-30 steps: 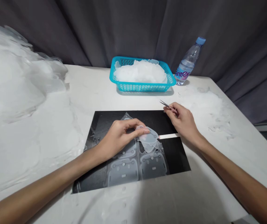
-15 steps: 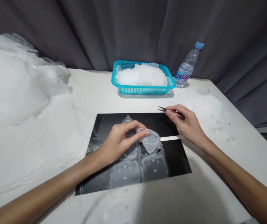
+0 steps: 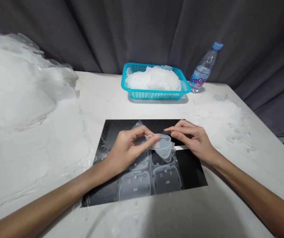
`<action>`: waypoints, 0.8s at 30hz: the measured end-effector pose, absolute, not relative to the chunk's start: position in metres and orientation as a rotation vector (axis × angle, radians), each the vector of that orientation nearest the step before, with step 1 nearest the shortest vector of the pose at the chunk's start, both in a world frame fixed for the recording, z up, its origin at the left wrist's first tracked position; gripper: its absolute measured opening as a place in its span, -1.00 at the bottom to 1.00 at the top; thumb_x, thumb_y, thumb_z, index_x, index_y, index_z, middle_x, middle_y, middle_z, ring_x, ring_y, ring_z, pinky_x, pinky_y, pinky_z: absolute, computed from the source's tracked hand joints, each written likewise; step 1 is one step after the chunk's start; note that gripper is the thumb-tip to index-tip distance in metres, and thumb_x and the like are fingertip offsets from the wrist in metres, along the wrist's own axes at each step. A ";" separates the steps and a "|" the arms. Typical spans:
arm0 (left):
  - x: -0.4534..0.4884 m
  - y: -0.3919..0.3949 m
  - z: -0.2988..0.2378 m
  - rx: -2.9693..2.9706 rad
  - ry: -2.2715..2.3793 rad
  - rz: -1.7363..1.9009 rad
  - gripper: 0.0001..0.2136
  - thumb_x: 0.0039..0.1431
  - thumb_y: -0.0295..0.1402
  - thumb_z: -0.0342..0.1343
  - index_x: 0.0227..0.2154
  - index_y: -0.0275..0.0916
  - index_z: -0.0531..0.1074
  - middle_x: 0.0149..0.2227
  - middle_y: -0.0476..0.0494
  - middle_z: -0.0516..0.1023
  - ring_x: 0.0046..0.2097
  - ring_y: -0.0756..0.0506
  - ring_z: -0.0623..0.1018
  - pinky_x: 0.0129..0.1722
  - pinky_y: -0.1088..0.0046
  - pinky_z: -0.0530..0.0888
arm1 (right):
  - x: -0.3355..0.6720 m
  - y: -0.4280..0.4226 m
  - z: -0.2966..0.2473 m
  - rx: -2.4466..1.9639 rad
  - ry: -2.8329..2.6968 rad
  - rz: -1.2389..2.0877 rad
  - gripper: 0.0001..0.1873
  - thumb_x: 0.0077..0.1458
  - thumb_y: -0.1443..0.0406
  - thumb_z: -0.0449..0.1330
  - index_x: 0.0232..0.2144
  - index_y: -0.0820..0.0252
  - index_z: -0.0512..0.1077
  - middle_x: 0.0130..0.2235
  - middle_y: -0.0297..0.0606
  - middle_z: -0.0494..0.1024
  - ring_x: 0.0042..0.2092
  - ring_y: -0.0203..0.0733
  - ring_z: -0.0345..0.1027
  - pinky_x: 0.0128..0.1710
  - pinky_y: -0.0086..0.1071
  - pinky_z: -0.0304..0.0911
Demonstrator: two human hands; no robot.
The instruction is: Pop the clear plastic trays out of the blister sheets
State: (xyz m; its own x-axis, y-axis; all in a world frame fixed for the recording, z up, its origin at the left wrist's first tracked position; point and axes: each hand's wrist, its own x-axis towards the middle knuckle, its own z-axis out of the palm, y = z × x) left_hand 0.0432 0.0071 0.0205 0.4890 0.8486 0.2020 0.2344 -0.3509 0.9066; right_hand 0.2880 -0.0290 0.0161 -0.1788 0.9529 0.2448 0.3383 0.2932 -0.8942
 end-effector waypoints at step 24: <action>0.045 0.006 0.023 1.856 0.898 0.928 -0.84 0.31 -0.32 0.30 -0.40 -0.23 0.58 -0.41 0.03 0.67 -0.39 0.04 0.55 -0.40 0.57 0.43 | 0.287 -0.027 0.011 -1.143 -1.757 0.820 -0.76 0.35 0.23 0.27 0.00 -0.11 0.67 -0.25 -0.28 0.54 -0.18 -0.19 0.42 -0.09 -0.24 0.38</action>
State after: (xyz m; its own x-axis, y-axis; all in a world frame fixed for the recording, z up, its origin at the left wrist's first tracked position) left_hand 0.0454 0.0059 0.0228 0.4659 0.8502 0.2452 0.2174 -0.3786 0.8997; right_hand 0.2867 -0.0267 0.0111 -0.2085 0.9291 0.3055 0.3622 0.3635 -0.8583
